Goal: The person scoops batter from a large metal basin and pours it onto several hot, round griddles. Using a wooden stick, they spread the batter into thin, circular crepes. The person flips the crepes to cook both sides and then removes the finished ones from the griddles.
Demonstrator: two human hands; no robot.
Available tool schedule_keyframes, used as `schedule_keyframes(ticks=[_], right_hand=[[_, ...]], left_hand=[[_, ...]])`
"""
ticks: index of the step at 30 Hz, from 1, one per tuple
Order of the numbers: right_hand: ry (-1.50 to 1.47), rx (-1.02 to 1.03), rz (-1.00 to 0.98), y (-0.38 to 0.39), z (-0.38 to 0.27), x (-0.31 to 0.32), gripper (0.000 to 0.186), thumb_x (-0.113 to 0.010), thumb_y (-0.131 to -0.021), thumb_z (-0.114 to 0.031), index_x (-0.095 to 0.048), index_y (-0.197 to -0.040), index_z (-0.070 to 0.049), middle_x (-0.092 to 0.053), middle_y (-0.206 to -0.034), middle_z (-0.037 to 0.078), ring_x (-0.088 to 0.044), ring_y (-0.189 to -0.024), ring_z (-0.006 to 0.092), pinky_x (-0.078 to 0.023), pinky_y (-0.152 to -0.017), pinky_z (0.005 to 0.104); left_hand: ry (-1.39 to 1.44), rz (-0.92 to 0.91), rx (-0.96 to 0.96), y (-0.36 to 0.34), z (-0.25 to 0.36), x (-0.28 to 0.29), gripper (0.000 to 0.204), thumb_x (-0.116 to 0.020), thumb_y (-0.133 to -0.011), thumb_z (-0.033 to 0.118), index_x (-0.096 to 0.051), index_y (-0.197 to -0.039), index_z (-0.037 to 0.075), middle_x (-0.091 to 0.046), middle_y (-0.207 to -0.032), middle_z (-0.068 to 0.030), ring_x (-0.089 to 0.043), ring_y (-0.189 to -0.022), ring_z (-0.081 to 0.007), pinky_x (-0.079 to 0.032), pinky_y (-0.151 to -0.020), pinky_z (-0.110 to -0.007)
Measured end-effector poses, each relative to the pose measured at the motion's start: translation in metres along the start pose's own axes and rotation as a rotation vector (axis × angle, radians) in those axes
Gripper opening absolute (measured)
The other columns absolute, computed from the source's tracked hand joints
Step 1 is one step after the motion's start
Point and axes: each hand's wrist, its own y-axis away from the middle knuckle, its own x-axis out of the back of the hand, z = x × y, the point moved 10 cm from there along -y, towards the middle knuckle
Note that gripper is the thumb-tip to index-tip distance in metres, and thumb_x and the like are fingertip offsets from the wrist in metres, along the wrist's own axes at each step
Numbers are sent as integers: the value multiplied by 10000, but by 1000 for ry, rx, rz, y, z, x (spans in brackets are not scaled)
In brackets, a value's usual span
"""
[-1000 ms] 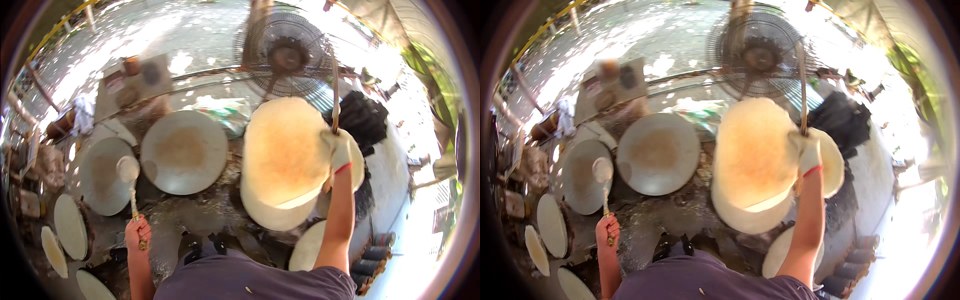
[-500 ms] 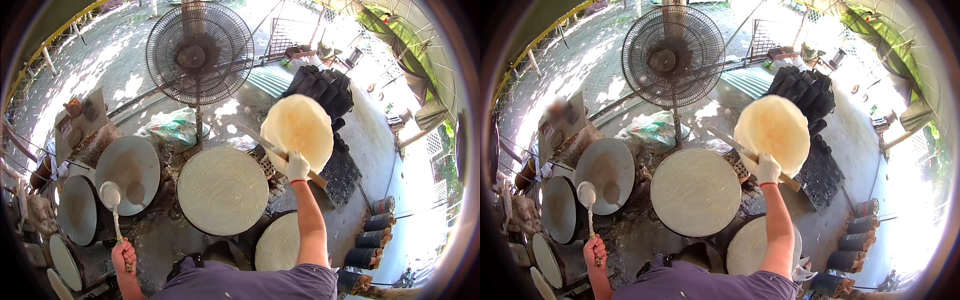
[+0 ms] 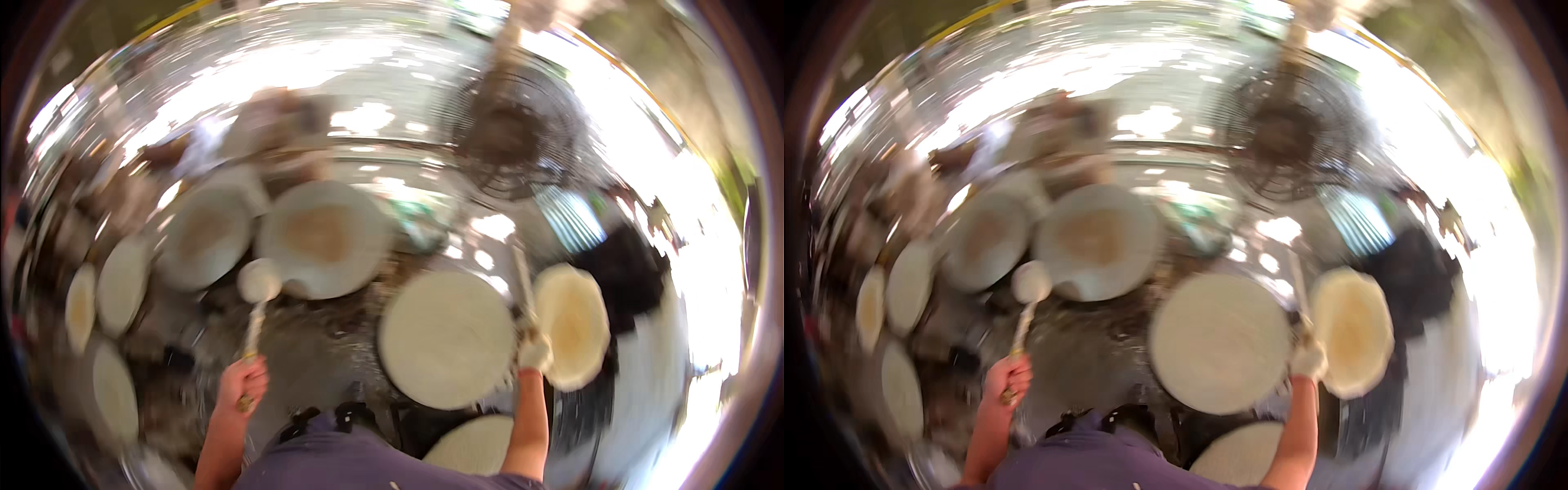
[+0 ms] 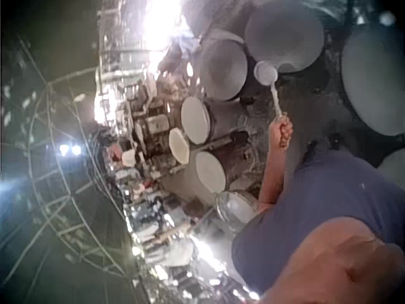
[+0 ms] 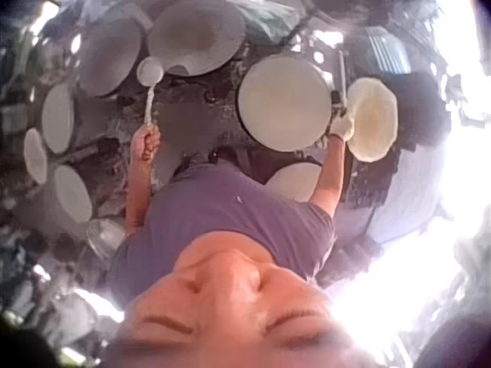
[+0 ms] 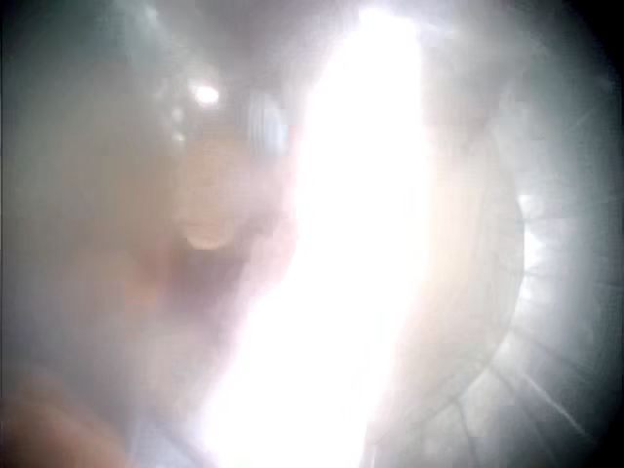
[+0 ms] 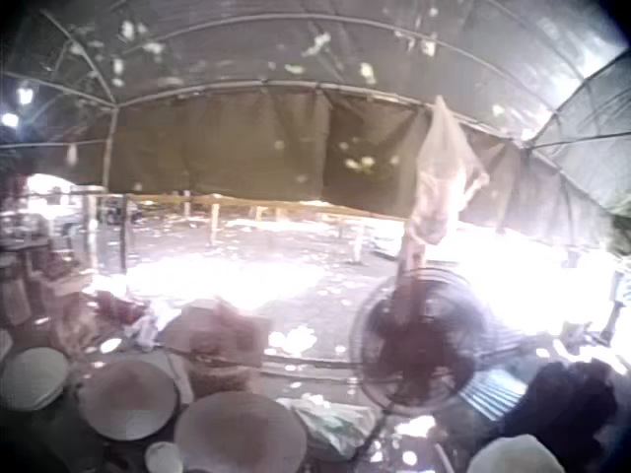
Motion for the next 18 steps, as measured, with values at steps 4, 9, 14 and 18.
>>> schedule_keyframes(ticks=[4,9,14,18], right_hand=[[-499,410,-172,55,-138,-56,398,-587,-833,-77,-540,-1221,-6,-645,-1008,136,-629,-893,228,-482,-793,326],[-999,643,-1032,278,-378,-145,529,-528,-836,4,-396,-1347,28,-606,-1072,61,-578,-881,163,-463,-769,258],[-737,941,-1484,612,-529,-86,378,-481,-875,-59,-500,-1250,-24,-568,-936,-2,-499,-689,72,-436,-611,244],[-369,1013,-1789,872,-543,-83,260,-492,-885,-112,-575,-1108,-8,-595,-816,56,-556,-582,118,-460,-514,264]], left_hand=[[210,59,-109,57,23,36,120,-455,-939,167,-465,-881,62,-350,-598,50,-314,-443,-38,-271,-372,-190],[450,238,-425,178,40,164,174,-420,-962,224,-455,-920,59,-398,-651,30,-348,-460,-44,-303,-380,-202],[613,565,-688,335,3,336,133,-490,-929,171,-473,-897,43,-454,-699,-2,-394,-496,-79,-355,-429,-220],[718,874,-729,450,-60,473,106,-545,-871,123,-490,-851,34,-473,-677,-19,-426,-519,-103,-357,-443,-239]])
